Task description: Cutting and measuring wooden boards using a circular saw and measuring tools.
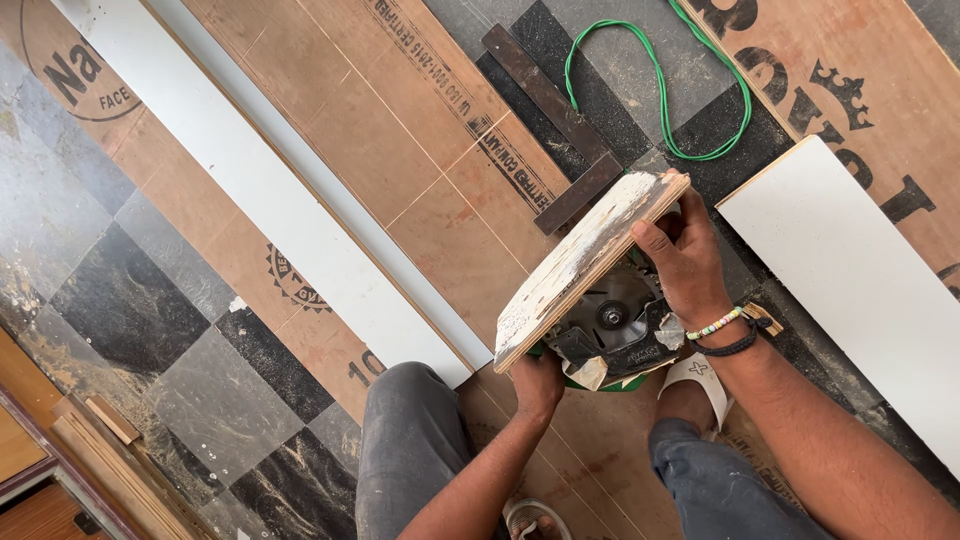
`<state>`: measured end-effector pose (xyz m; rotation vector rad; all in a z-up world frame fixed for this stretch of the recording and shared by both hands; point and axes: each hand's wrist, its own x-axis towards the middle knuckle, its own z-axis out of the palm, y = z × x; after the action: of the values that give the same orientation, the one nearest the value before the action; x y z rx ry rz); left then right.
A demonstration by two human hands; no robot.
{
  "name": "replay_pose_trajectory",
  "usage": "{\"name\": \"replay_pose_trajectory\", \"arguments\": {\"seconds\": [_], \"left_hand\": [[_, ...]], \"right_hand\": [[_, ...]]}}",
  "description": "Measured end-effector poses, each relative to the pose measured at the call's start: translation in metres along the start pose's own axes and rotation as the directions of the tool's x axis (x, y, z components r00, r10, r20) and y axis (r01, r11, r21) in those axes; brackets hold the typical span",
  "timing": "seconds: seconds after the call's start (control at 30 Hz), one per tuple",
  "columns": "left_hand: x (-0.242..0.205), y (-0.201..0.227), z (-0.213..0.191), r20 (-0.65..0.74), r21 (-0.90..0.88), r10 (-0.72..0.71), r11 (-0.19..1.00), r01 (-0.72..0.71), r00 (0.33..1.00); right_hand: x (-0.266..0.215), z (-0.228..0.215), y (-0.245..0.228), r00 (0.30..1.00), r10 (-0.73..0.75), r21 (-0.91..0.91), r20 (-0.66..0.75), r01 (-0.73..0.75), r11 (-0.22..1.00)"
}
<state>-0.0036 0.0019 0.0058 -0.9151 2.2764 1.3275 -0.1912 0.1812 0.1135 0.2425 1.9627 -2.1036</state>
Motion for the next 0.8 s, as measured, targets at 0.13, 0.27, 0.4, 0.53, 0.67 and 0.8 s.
{"name": "replay_pose_trajectory", "arguments": {"seconds": [0.13,0.27,0.4,0.53,0.67,0.8], "left_hand": [[0.0,0.002,0.0,-0.011,-0.005,-0.016,1.0,0.016,1.0],[0.0,-0.001,0.003,-0.01,-0.041,-0.018,0.999,0.017,1.0],[-0.002,0.011,0.0,-0.007,-0.052,-0.025,0.998,0.024,1.0],[-0.004,0.024,-0.006,0.006,-0.022,-0.126,0.992,0.126,0.992],[-0.003,0.028,-0.009,-0.03,-0.11,-0.028,0.994,0.025,0.999],[-0.002,0.028,-0.009,0.012,-0.102,-0.086,0.991,0.087,0.996]], "right_hand": [[0.0,-0.003,0.006,1.0,0.004,-0.032,-0.014,-0.005,0.999],[-0.001,-0.004,0.008,0.999,-0.004,-0.053,-0.033,0.002,0.999],[-0.003,0.004,-0.008,0.999,-0.031,-0.046,-0.037,0.03,0.998],[-0.002,0.001,-0.004,0.998,-0.061,-0.047,-0.034,0.06,0.997],[0.0,-0.002,0.002,0.997,-0.077,-0.037,-0.031,0.076,0.996],[0.0,0.0,-0.002,0.998,-0.044,-0.057,-0.045,0.041,0.998]]}}
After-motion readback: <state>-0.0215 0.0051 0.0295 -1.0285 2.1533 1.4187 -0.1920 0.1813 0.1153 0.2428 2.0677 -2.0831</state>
